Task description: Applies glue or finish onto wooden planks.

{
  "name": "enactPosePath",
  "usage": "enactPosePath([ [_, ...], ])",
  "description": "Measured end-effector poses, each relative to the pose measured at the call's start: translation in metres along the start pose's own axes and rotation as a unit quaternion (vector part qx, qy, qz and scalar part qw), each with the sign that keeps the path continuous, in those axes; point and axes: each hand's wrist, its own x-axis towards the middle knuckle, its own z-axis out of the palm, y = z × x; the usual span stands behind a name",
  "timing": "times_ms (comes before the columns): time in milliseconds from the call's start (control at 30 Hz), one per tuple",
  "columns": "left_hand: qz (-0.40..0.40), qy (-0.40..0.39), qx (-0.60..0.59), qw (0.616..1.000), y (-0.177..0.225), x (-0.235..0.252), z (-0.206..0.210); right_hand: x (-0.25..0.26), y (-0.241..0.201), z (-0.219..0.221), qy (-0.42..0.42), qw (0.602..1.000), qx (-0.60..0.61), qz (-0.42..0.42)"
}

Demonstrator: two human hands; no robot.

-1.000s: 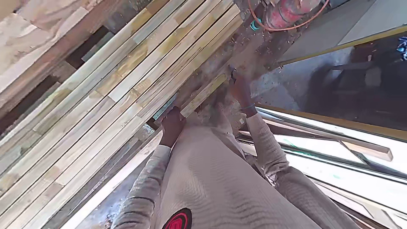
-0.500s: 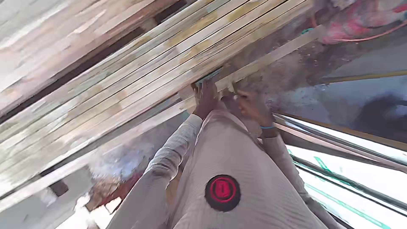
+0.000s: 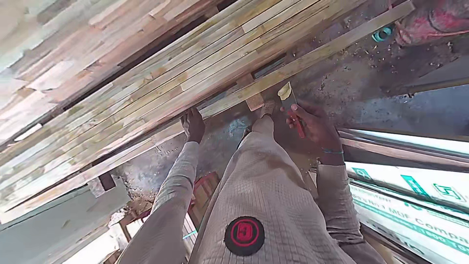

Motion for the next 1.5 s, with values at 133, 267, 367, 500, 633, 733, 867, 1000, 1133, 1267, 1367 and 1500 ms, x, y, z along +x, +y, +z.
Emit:
enactPosePath([
  [133, 0.109, -0.168, -0.072, 0.977, -0.023, 0.018, -0.038, -0.012, 0.004, 0.036, 0.018, 0.999, -0.031, 0.022],
  [267, 0.082, -0.109, -0.111, 0.984, -0.045, 0.002, -0.038, -0.025, 0.025, 0.054, 0.048, 0.996, -0.045, 0.058],
  [367, 0.035, -0.019, -0.109, 0.993, -0.084, -0.015, -0.013, -0.037, 0.045, 0.075, 0.097, 0.992, -0.022, 0.075],
  [500, 0.044, 0.001, -0.093, 0.995, -0.145, -0.018, 0.006, -0.029, 0.079, 0.125, 0.099, 0.993, -0.039, 0.056],
  [633, 0.095, -0.148, -0.102, 0.979, -0.201, -0.004, -0.009, 0.004, 0.126, 0.205, 0.125, 0.980, -0.155, 0.023],
  [733, 0.175, -0.230, -0.109, 0.951, -0.249, 0.019, -0.011, 0.037, 0.159, 0.258, 0.182, 0.916, -0.356, -0.040],
  [867, 0.279, -0.310, -0.134, 0.899, -0.295, 0.045, 0.001, 0.069, 0.206, 0.311, 0.277, 0.818, -0.491, -0.118],
  [1000, 0.208, -0.311, -0.111, 0.921, -0.289, 0.024, -0.009, 0.043, 0.232, 0.347, 0.309, 0.801, -0.511, -0.035],
  [1133, 0.168, -0.247, -0.053, 0.953, -0.274, -0.004, -0.010, 0.051, 0.168, 0.341, 0.354, 0.772, -0.528, 0.003],
  [1267, 0.183, -0.195, -0.043, 0.963, -0.274, -0.011, -0.001, 0.074, 0.126, 0.331, 0.315, 0.764, -0.549, 0.126],
  [1367, 0.183, -0.203, -0.051, 0.961, -0.275, -0.008, -0.005, 0.071, 0.126, 0.366, 0.275, 0.755, -0.570, 0.174],
  [1500, 0.184, -0.217, -0.061, 0.957, -0.277, -0.004, -0.007, 0.051, 0.171, 0.440, 0.223, 0.774, -0.580, 0.123],
])
